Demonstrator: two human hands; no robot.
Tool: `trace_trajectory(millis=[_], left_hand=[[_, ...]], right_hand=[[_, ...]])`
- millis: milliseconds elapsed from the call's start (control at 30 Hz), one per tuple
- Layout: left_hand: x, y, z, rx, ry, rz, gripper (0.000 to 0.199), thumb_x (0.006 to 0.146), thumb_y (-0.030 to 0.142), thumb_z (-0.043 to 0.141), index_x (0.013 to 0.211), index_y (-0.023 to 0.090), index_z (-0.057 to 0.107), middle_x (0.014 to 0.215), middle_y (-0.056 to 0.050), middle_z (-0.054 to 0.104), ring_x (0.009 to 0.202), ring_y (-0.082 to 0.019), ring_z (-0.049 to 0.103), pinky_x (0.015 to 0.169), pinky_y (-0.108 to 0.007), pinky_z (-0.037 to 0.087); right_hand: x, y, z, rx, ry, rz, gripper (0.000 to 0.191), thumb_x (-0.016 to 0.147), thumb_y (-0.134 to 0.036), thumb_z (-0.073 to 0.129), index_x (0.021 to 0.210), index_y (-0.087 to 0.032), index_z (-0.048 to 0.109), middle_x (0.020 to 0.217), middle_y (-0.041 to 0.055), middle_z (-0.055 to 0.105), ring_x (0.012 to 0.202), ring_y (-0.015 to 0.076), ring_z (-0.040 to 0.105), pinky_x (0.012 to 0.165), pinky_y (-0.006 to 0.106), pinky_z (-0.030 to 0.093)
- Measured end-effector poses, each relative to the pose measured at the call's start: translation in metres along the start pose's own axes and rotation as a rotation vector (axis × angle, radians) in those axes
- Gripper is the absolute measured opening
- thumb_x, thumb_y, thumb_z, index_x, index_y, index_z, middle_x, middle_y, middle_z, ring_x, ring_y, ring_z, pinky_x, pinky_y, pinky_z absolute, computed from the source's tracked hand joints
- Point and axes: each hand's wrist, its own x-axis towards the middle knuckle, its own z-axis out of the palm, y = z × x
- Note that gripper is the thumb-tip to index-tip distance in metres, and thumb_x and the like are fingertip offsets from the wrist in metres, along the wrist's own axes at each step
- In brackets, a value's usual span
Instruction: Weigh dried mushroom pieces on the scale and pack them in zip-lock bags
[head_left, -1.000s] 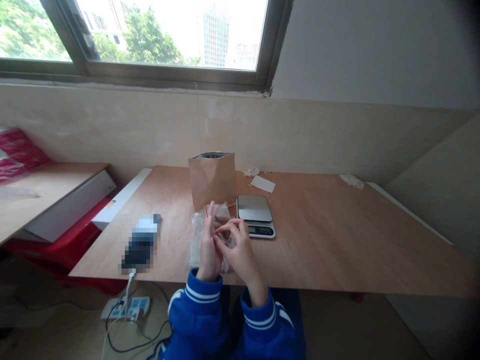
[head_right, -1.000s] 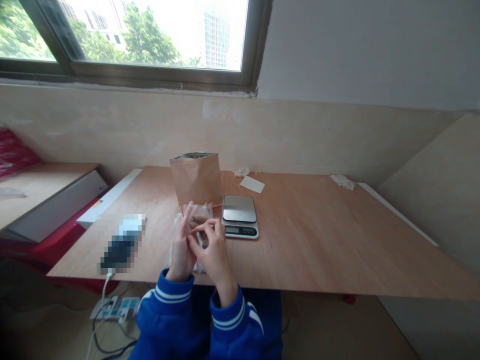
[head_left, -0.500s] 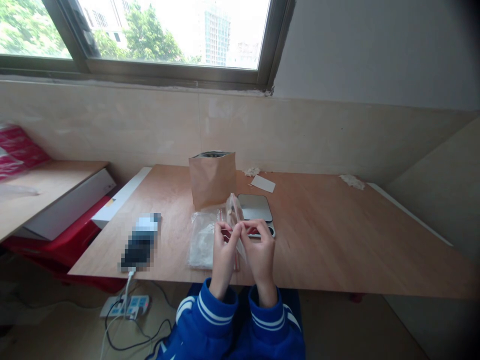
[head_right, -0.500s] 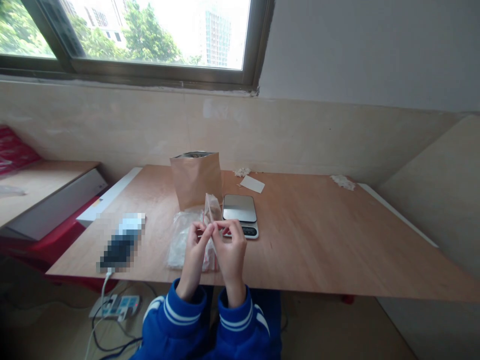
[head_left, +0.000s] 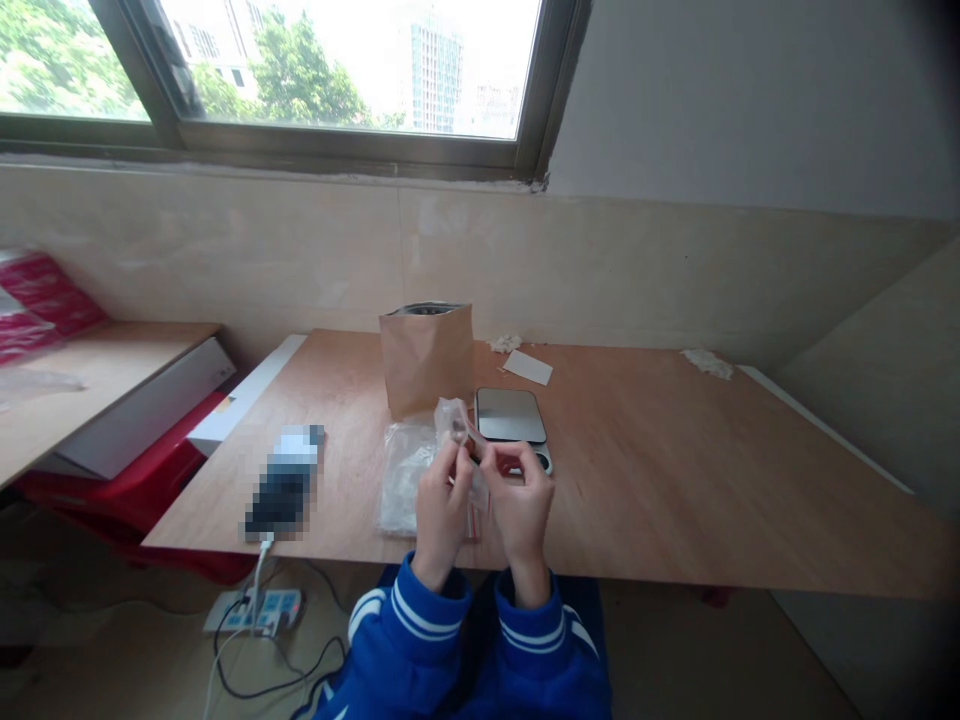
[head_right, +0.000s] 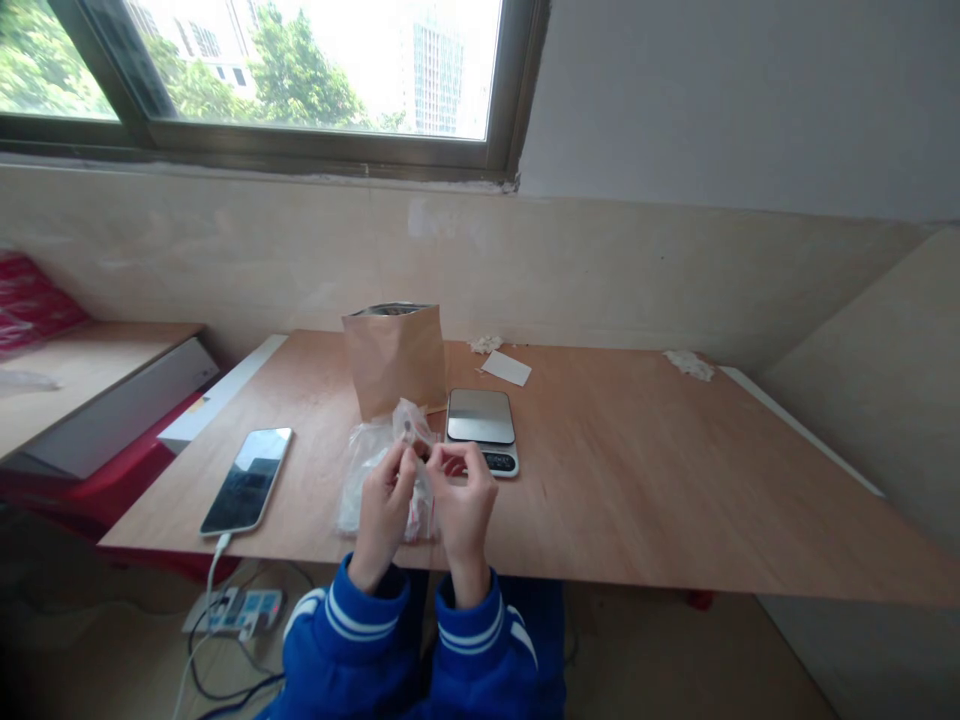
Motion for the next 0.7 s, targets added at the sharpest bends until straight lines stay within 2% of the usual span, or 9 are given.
trace_trajectory(millis=[67,133,233,300,433,500,533,600,700], left_hand=[[-0.001,0.001,-0.006,0.040,0.072,-0.010,0.031,0.092,0.035,0.044,0.064,0.020,0.039,0.058,0.005,0.039,0.056,-0.011,0.038,0.055,-0.025,0.029],[-0.002,0.001,-0.012,0.042,0.087,-0.026,0.036,0.089,0.037,0.048,0.060,0.021,0.034,0.054,0.005,0.033,0.053,-0.011,0.033,0.052,-0.025,0.027],[-0.003,0.000,-0.016,-0.076,0.078,-0.066,0.040,0.089,0.043,0.049,0.059,0.021,0.035,0.054,0.005,0.033,0.052,-0.011,0.033,0.051,-0.024,0.029],[-0.002,-0.003,-0.017,-0.204,0.098,-0.098,0.041,0.091,0.048,0.044,0.061,0.021,0.040,0.058,0.004,0.039,0.055,-0.012,0.039,0.051,-0.023,0.034],[0.005,-0.021,-0.017,-0.379,0.177,-0.166,0.037,0.089,0.052,0.046,0.079,0.019,0.059,0.085,-0.003,0.060,0.081,-0.016,0.056,0.066,-0.025,0.046],[0.009,-0.030,-0.014,-0.512,0.131,-0.244,0.041,0.085,0.055,0.052,0.092,0.017,0.065,0.096,-0.006,0.066,0.090,-0.019,0.060,0.077,-0.029,0.048],[0.010,-0.034,-0.011,-0.610,0.068,-0.300,0.045,0.083,0.058,0.053,0.096,0.016,0.067,0.099,-0.008,0.068,0.092,-0.021,0.061,0.080,-0.031,0.049],[0.011,-0.036,-0.004,-0.786,-0.031,-0.414,0.053,0.080,0.062,0.056,0.100,0.015,0.068,0.101,-0.010,0.070,0.094,-0.023,0.064,0.081,-0.033,0.050],[0.012,-0.036,0.003,-0.866,0.020,-0.507,0.052,0.076,0.063,0.061,0.095,0.016,0.069,0.085,-0.007,0.071,0.078,-0.019,0.065,0.068,-0.028,0.052]], right_hand=[[0.006,0.009,-0.008,-0.005,0.184,0.068,0.021,0.082,-0.036,0.066,0.074,-0.017,0.060,0.068,0.0005,0.063,0.060,0.0138,0.058,0.059,0.026,0.047],[0.011,0.014,-0.017,0.028,0.274,0.113,0.025,0.081,-0.039,0.068,0.075,-0.017,0.059,0.068,0.0013,0.064,0.060,0.0142,0.059,0.059,0.026,0.048],[0.013,0.007,-0.023,0.136,0.220,0.117,0.028,0.082,-0.042,0.067,0.081,-0.016,0.060,0.071,0.0035,0.067,0.063,0.0158,0.063,0.063,0.029,0.051],[0.011,-0.004,-0.020,0.211,0.189,0.119,0.028,0.082,-0.043,0.067,0.083,-0.016,0.060,0.071,0.0040,0.069,0.064,0.0167,0.065,0.064,0.030,0.052],[0.007,-0.021,-0.008,0.352,0.200,0.178,0.030,0.081,-0.045,0.068,0.082,-0.017,0.058,0.066,0.0022,0.069,0.059,0.0161,0.065,0.062,0.030,0.053],[0.006,-0.022,0.000,0.412,0.181,0.220,0.031,0.081,-0.046,0.068,0.082,-0.018,0.056,0.065,0.0014,0.068,0.057,0.0157,0.064,0.061,0.029,0.052],[0.006,-0.020,0.004,0.435,0.163,0.240,0.031,0.081,-0.046,0.068,0.082,-0.018,0.056,0.065,0.0014,0.068,0.058,0.0158,0.065,0.061,0.030,0.053],[0.007,-0.015,0.012,0.455,0.110,0.268,0.030,0.083,-0.047,0.066,0.083,-0.019,0.054,0.066,0.0013,0.068,0.060,0.0163,0.065,0.063,0.031,0.053],[0.010,-0.010,0.018,0.388,0.004,0.204,0.026,0.088,-0.045,0.058,0.089,-0.020,0.052,0.078,0.0033,0.067,0.069,0.0176,0.066,0.067,0.033,0.054]])
